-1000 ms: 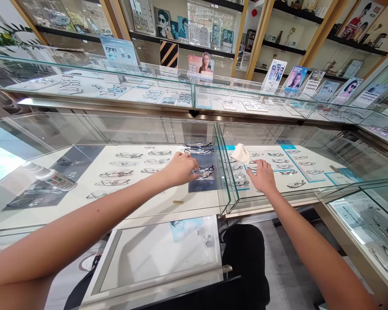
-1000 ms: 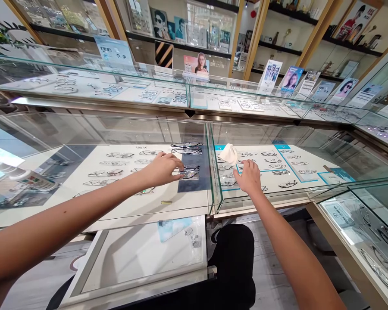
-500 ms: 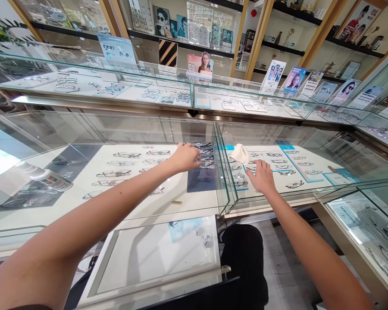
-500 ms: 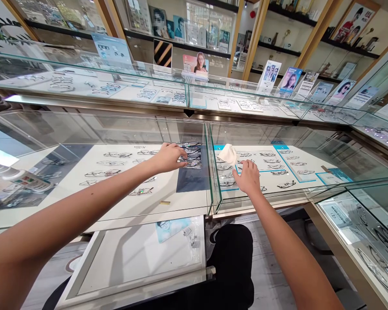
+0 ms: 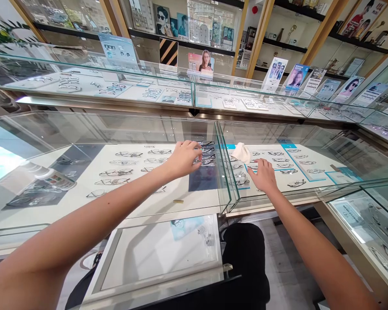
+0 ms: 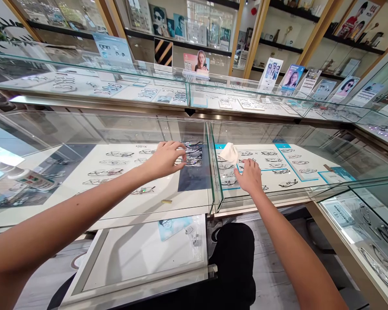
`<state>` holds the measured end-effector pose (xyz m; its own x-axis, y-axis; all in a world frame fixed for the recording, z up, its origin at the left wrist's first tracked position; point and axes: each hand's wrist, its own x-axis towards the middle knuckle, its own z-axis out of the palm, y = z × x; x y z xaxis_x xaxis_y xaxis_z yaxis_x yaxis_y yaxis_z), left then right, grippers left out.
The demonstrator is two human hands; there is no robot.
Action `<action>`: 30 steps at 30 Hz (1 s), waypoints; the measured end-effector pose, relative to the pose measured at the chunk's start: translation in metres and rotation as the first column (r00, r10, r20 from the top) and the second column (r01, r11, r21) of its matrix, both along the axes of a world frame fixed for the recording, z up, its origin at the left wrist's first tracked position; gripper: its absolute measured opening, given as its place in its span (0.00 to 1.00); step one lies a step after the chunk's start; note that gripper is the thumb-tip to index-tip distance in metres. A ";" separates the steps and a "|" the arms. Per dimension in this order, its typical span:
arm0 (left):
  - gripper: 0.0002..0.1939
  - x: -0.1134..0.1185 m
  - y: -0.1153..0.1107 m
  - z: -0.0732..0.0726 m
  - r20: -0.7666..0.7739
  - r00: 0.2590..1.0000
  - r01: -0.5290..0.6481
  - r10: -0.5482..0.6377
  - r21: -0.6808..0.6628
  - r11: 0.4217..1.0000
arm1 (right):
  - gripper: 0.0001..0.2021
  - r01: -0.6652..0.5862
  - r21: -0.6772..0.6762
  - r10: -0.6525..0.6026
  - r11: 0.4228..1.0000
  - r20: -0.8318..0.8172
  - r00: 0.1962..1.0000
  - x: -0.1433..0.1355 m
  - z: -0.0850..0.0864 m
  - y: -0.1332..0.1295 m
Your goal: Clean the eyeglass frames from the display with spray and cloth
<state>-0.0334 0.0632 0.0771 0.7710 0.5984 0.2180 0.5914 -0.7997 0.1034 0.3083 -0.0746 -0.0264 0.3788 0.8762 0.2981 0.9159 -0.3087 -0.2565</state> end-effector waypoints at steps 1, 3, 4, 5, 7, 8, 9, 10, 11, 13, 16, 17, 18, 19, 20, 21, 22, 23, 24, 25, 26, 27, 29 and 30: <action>0.09 -0.002 -0.015 0.007 0.039 0.999 0.038 -0.037 -0.032 0.999 | 0.24 -0.001 0.002 0.001 1.000 0.000 1.000 0.000 0.000 0.000; 0.06 -0.008 -0.052 0.020 0.123 0.978 0.192 -0.166 -0.240 0.952 | 0.24 -0.004 0.004 0.004 1.000 -0.003 1.000 -0.001 0.001 -0.001; 0.05 -0.012 -0.073 0.023 0.183 0.959 0.271 -0.215 -0.381 0.884 | 0.24 -0.005 0.004 0.005 1.000 -0.004 1.000 -0.001 0.002 -0.001; 0.04 -0.017 -0.093 0.023 0.224 0.939 0.342 -0.261 -0.537 0.771 | 0.24 -0.006 0.004 0.006 1.000 -0.005 1.000 -0.001 0.002 -0.001; 0.05 -0.027 -0.129 0.012 0.299 0.899 0.429 -0.320 -0.750 0.504 | 0.25 -0.005 0.000 0.005 1.000 -0.006 1.000 -0.002 0.004 -0.002; 0.03 -0.032 -0.143 0.000 0.298 0.899 0.414 -0.321 -0.816 0.404 | 0.25 -0.004 -0.003 0.004 1.000 -0.007 1.000 -0.002 0.004 -0.002; 0.02 -0.036 -0.154 -0.015 0.270 0.913 0.367 -0.304 -0.871 0.328 | 0.25 -0.003 -0.006 0.003 1.000 -0.008 1.000 -0.002 0.005 -0.003; 0.02 -0.040 -0.162 -0.033 0.233 0.923 0.321 -0.306 -0.905 0.279 | 0.26 -0.004 -0.009 0.003 1.000 -0.009 1.000 -0.002 0.005 -0.003; 0.02 -0.043 -0.166 -0.052 0.202 0.928 0.291 -0.314 -0.917 0.272 | 0.26 -0.004 -0.011 0.004 1.000 -0.010 1.000 -0.002 0.005 -0.003; 0.04 -0.047 -0.163 -0.091 0.151 0.943 0.241 -0.295 -0.923 0.298 | 0.26 -0.007 -0.010 0.007 1.000 -0.008 1.000 -0.001 0.005 -0.003; 0.05 -0.046 -0.134 -0.139 0.081 0.982 0.136 -0.173 -0.933 0.334 | 0.25 -0.011 0.000 0.011 1.000 0.007 1.000 0.000 0.004 -0.003; 0.05 -0.044 -0.121 -0.150 0.050 0.992 0.094 -0.120 -0.913 0.397 | 0.25 -0.014 0.003 0.014 1.000 0.011 1.000 0.000 0.004 -0.003; 0.04 -0.042 -0.106 -0.159 0.030 0.997 0.060 -0.070 -0.867 0.494 | 0.25 -0.017 0.006 0.017 1.000 0.015 1.000 0.001 0.004 -0.003; 0.04 -0.040 -0.090 -0.166 0.038 0.999 0.022 0.016 -0.812 0.583 | 0.25 -0.020 0.009 0.020 1.000 0.020 1.000 0.001 0.003 -0.004; 0.03 -0.038 -0.075 -0.172 0.048 0.996 -0.007 0.071 -0.776 0.631 | 0.25 -0.023 0.010 0.023 1.000 0.025 0.999 0.001 0.003 -0.004; 0.03 -0.036 -0.059 -0.176 0.062 0.992 -0.026 0.109 -0.747 0.664 | 0.25 -0.025 0.009 0.025 1.000 0.031 0.999 0.001 0.003 -0.004; 0.03 -0.033 -0.044 -0.179 0.079 0.987 -0.043 0.143 -0.722 0.691 | 0.25 -0.026 0.007 0.026 1.000 0.037 0.999 0.001 0.003 -0.004; 0.02 -0.031 -0.029 -0.180 0.092 0.981 -0.060 0.173 -0.699 0.713 | 0.25 -0.024 0.004 0.024 1.000 0.041 0.999 0.001 0.004 -0.004; 0.02 -0.028 -0.015 -0.181 0.100 0.975 -0.078 0.198 -0.678 0.731 | 0.25 -0.022 -0.001 0.022 1.000 0.043 0.999 0.001 0.004 -0.005; 0.03 -0.025 -0.002 -0.181 0.105 0.971 -0.094 0.217 -0.662 0.744 | 0.25 -0.021 -0.006 0.021 1.000 0.044 0.999 0.001 0.004 -0.005; 0.04 -0.021 0.010 -0.179 0.109 0.967 -0.107 0.231 -0.649 0.754 | 0.25 -0.021 -0.010 0.021 1.000 0.044 0.999 0.001 0.004 -0.005; 0.06 -0.018 0.021 -0.176 0.115 0.964 -0.113 0.239 -0.639 0.761 | 0.26 -0.019 -0.012 0.020 1.000 0.045 0.999 0.001 0.004 -0.005; 0.14 -0.009 0.039 -0.168 0.142 0.961 -0.098 0.236 -0.625 0.775 | 0.26 -0.017 -0.014 0.017 1.000 0.050 0.999 0.000 0.004 -0.005; 0.18 -0.004 0.047 -0.162 0.163 0.960 -0.079 0.227 -0.619 0.781 | 0.26 -0.017 -0.015 0.017 1.000 0.054 0.998 0.000 0.004 -0.006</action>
<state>-0.0369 0.1099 -0.0852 0.6345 0.7691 -0.0770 0.6035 -0.4308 0.6710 0.3080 -0.0802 -0.0228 0.3475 0.8867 0.3051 0.9335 -0.2963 -0.2020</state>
